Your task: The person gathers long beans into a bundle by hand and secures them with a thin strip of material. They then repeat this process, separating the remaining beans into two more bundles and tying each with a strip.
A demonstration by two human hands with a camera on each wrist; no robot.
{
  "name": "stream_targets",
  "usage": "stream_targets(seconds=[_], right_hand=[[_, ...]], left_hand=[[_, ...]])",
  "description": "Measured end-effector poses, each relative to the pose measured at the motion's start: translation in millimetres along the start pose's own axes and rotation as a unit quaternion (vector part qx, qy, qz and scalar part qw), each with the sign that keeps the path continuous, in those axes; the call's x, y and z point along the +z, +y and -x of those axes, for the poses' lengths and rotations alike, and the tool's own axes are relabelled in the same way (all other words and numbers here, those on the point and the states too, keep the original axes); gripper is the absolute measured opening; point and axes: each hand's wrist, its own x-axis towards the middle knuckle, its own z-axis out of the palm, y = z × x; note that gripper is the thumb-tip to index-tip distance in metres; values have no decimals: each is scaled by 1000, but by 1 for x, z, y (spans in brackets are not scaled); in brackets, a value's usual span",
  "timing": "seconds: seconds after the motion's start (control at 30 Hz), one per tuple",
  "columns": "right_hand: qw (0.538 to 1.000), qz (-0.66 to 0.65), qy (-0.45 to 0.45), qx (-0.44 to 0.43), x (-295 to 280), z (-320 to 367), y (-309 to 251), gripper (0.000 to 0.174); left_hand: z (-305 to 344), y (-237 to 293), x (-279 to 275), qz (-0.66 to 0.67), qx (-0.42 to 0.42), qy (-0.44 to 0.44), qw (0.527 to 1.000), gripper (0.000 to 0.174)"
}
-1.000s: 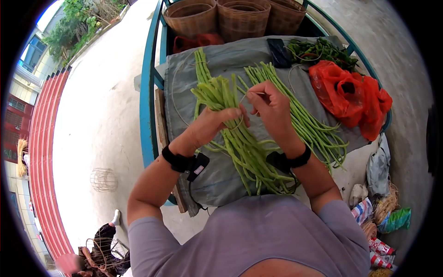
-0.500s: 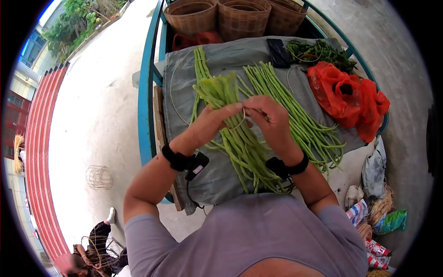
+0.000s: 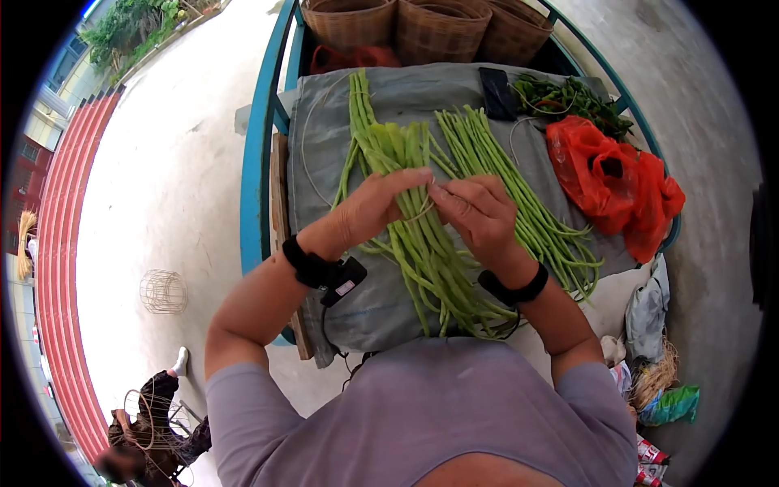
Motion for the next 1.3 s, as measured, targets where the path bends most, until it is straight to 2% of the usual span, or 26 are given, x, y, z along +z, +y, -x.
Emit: stream_targets(seconds=[0.07, 0.1, 0.13, 0.23, 0.33, 0.47, 0.57, 0.67, 0.77, 0.83, 0.87, 0.97, 1.0, 1.07, 1.13, 1.3], right_hand=[[999, 3, -21, -39, -3, -3, 5, 41], [998, 10, -41, -56, -6, -5, 6, 41], [995, 17, -60, -72, -10, -8, 7, 41], [990, 33, -94, -96, -14, -12, 8, 36], [989, 47, -102, -96, -11, -13, 12, 29], [996, 25, -53, -60, -1, -13, 11, 22], [996, -65, -35, 42, 1, -8, 11, 19], [953, -202, -64, 214, 2, -5, 4, 17], [894, -335, -142, 261, -2, -12, 15, 11], [914, -314, -183, 181, -3, -20, 25, 9], [920, -303, -203, 141, -4, -22, 27, 9], [924, -255, -256, 126, -15, -33, 18, 13], [906, -266, -290, 154, -17, -35, 18, 14], [865, -286, -355, 209, -21, -38, 19, 17], [852, -326, -370, 175, -19, -37, 30, 21], [847, -336, -387, 140, -24, -41, 36, 26]], left_hand=[[-1, -2, -2, 2, -9, -21, 1000, 36], [-3, -2, -2, 115, -119, -14, 986, 37], [-4, -2, -2, 226, -226, -7, 947, 37], [-5, -7, 1, 286, -271, 7, 919, 37], [-9, -6, 6, 313, -307, 65, 896, 34], [-11, -7, 0, 290, -310, 49, 904, 30], [-8, -15, 0, 274, -291, 57, 915, 29], [-7, -15, 0, 267, -279, 44, 921, 28], [-8, -5, 5, 257, -276, 37, 925, 28], [-8, -14, 1, 239, -268, 35, 933, 29], [-6, -24, -5, 162, -235, 13, 958, 29], [-1, -44, -18, -3, -136, -31, 990, 31], [0, -40, -14, -9, -108, -31, 994, 31], [0, -30, -5, 58, -135, -9, 989, 33], [-4, -6, 8, 202, -242, 31, 948, 33], [-6, -8, 6, 254, -262, -13, 931, 35]])
